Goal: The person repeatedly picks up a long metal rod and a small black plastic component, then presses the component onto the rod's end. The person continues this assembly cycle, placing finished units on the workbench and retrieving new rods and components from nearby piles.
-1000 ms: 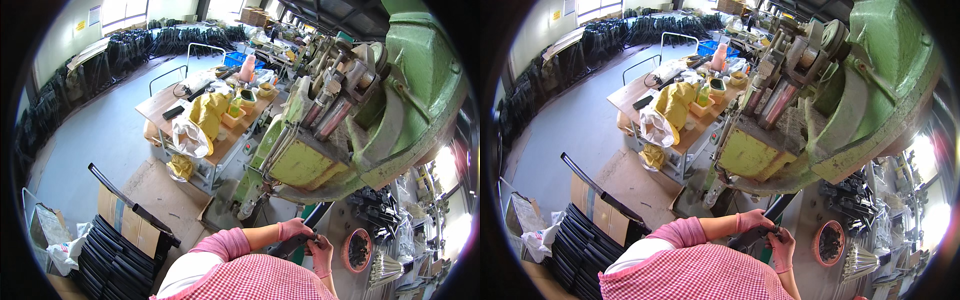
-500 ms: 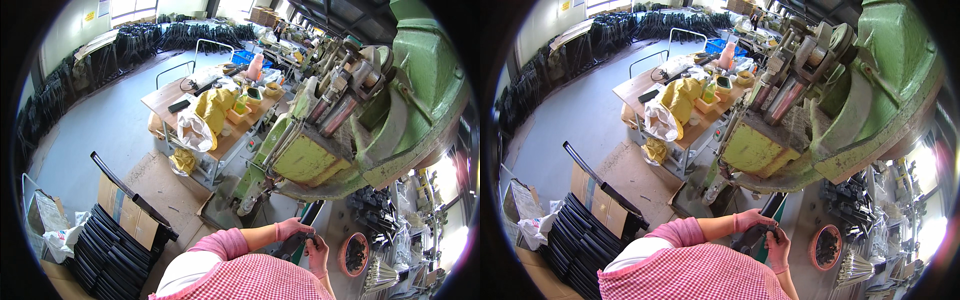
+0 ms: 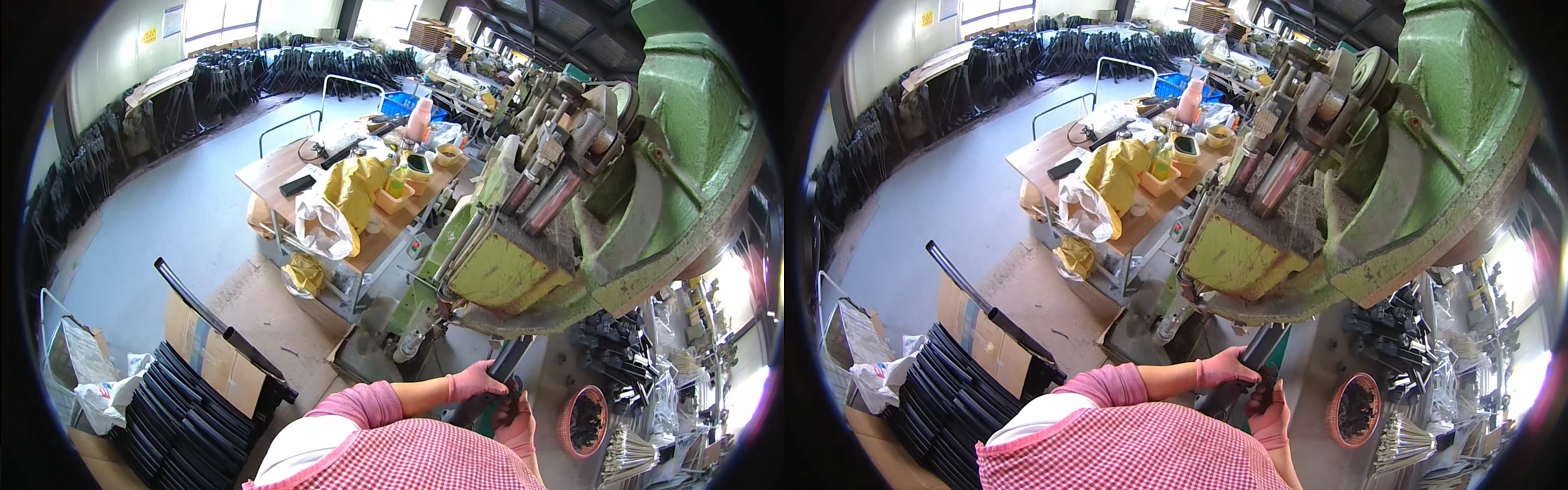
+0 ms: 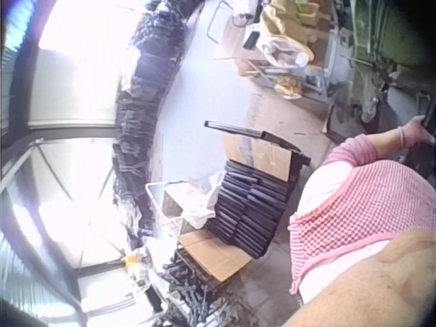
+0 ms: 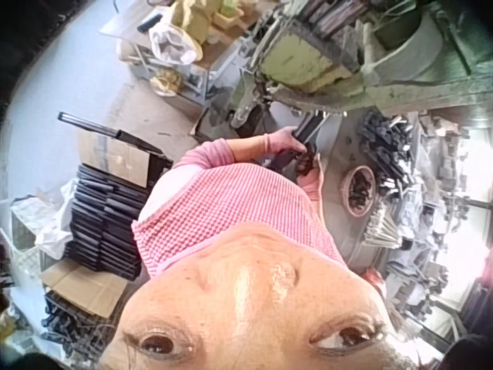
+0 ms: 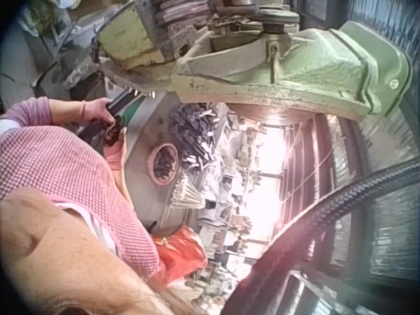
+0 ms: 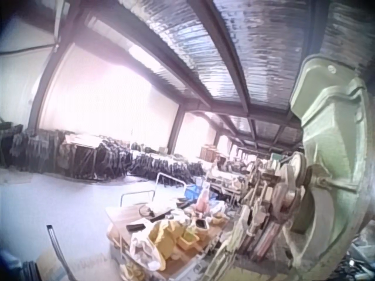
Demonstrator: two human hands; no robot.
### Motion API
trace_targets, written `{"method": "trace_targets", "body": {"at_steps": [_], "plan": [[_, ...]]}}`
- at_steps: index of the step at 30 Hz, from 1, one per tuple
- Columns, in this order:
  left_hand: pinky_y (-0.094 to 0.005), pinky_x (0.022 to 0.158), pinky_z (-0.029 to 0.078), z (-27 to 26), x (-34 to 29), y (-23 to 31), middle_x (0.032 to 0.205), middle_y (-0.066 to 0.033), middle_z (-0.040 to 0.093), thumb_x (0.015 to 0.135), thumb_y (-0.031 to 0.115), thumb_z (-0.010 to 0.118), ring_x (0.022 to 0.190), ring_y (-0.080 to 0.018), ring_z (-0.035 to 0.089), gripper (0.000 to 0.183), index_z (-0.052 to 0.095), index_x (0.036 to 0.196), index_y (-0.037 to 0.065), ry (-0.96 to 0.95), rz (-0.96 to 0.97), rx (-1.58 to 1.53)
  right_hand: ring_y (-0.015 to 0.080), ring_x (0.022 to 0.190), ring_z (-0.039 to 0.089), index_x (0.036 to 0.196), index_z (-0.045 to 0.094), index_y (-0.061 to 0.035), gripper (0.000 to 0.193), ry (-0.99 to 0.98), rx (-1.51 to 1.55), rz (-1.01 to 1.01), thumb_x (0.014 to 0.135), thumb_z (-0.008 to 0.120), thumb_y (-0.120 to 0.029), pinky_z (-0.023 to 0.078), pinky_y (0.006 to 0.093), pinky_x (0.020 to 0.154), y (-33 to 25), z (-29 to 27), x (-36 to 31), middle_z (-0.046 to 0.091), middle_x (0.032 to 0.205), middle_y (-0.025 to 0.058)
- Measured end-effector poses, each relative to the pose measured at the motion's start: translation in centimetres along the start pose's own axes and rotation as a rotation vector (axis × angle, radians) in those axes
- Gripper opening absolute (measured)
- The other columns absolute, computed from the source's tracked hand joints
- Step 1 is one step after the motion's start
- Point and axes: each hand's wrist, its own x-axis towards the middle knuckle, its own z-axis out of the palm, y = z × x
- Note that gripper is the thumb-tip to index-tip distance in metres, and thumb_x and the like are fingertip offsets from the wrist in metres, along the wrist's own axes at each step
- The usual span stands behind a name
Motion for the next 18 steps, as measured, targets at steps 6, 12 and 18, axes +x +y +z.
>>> {"method": "trace_targets", "body": {"at_steps": [6,12,18], "plan": [[-0.03,0.077,0.053,0.5,-0.7,0.6,0.094,-0.0031,0.066,0.078,0.007,0.078,0.085,-0.0117,0.061,0.037,0.061,0.111,0.003,0.024,-0.03,0.059,0.0168,0.079,0.063,0.112,0.065,-0.0053,0.026,0.111,-0.021,-0.085,0.098,0.061,-0.027,0.051,0.0301,0.065,0.7,-0.6,0.3,0.068,0.094,0.0026],[-0.0296,0.071,0.052,0.6,0.1,0.2,0.087,-0.0031,0.065,0.076,0.007,0.079,0.076,-0.0127,0.061,0.033,0.063,0.105,0.003,-0.059,-0.057,0.052,0.0194,0.08,0.067,0.115,0.064,-0.0031,0.025,0.062,-0.304,-0.199,0.098,0.061,-0.021,0.055,0.0323,0.069,-0.1,-2.3,0.0,0.07,0.101,0.0064],[-0.0273,0.07,0.051,0.5,1.5,-1.1,0.087,-0.002,0.066,0.077,0.004,0.077,0.078,-0.0114,0.06,0.032,0.064,0.105,0.002,-0.139,-0.139,0.156,0.0137,0.076,0.064,0.117,0.061,-0.0027,0.02,0.002,-0.682,-0.533,0.101,0.05,-0.005,0.055,0.0303,0.067,0.4,-3.1,-0.3,0.067,0.096,0.0064]]}}
